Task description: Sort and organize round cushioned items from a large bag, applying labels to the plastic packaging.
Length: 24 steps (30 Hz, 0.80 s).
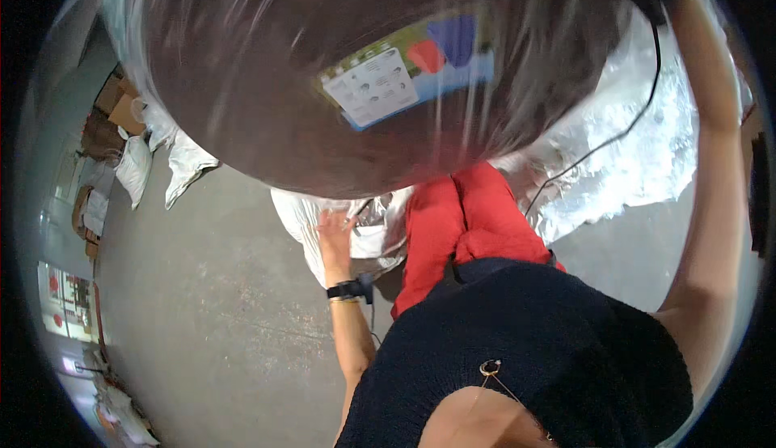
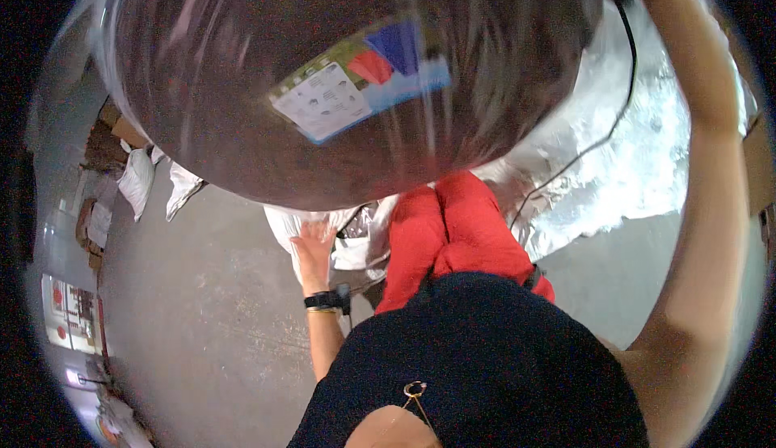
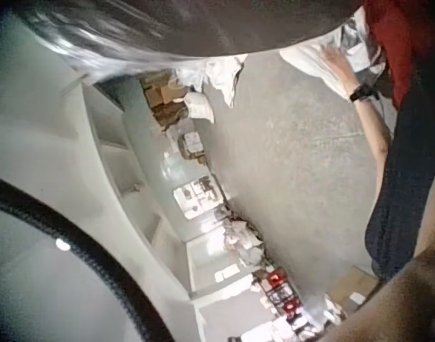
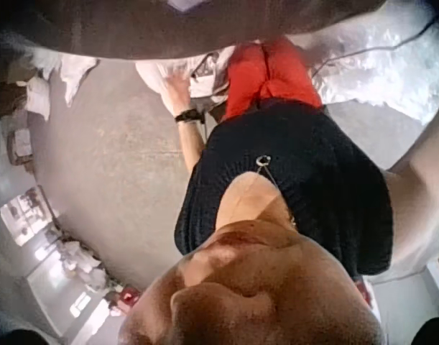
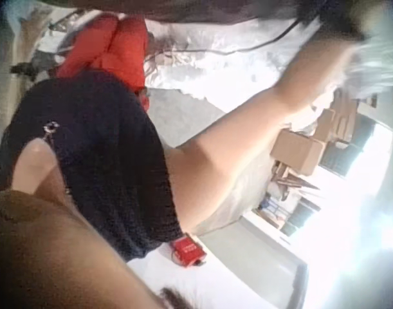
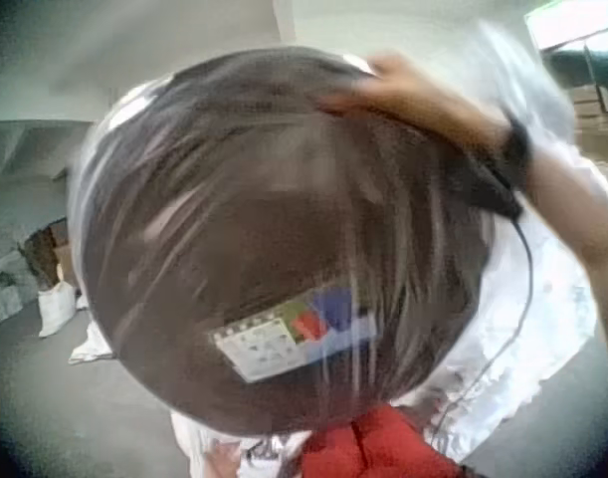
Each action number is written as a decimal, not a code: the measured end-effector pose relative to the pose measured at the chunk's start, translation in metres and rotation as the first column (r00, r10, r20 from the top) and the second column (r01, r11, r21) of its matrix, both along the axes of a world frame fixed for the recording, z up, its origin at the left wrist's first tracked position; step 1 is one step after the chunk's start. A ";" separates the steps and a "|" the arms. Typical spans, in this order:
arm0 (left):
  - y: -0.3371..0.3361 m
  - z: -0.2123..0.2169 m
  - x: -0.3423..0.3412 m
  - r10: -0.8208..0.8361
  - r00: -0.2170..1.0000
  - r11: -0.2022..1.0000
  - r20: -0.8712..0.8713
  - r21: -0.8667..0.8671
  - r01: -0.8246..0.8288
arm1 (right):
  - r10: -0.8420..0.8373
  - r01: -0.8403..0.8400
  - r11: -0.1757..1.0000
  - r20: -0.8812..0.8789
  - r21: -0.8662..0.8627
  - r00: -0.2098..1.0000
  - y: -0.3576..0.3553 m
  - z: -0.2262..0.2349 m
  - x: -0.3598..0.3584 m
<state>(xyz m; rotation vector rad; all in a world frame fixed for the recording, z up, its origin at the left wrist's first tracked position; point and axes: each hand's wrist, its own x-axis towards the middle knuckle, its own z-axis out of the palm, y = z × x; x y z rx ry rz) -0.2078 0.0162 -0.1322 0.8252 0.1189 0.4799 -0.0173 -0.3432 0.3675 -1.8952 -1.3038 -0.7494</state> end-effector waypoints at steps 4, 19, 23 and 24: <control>-0.052 0.043 0.028 -0.103 0.968 0.990 0.229 0.116 0.078 | -0.236 0.375 0.840 -0.359 0.392 0.903 -0.084 -0.138 0.076; -0.053 0.165 0.021 0.498 0.837 0.545 0.227 0.669 -0.505 | 0.520 0.570 0.479 -0.739 0.667 0.428 -0.130 -0.470 0.033; -0.063 0.156 0.006 0.540 0.818 0.604 0.199 0.586 -0.541 | 0.569 0.583 0.586 -0.798 0.562 0.198 -0.139 -0.505 0.051; -0.058 0.149 0.004 0.544 0.817 0.603 0.193 0.587 -0.540 | 0.581 0.556 0.598 -0.790 0.576 0.194 -0.127 -0.493 0.047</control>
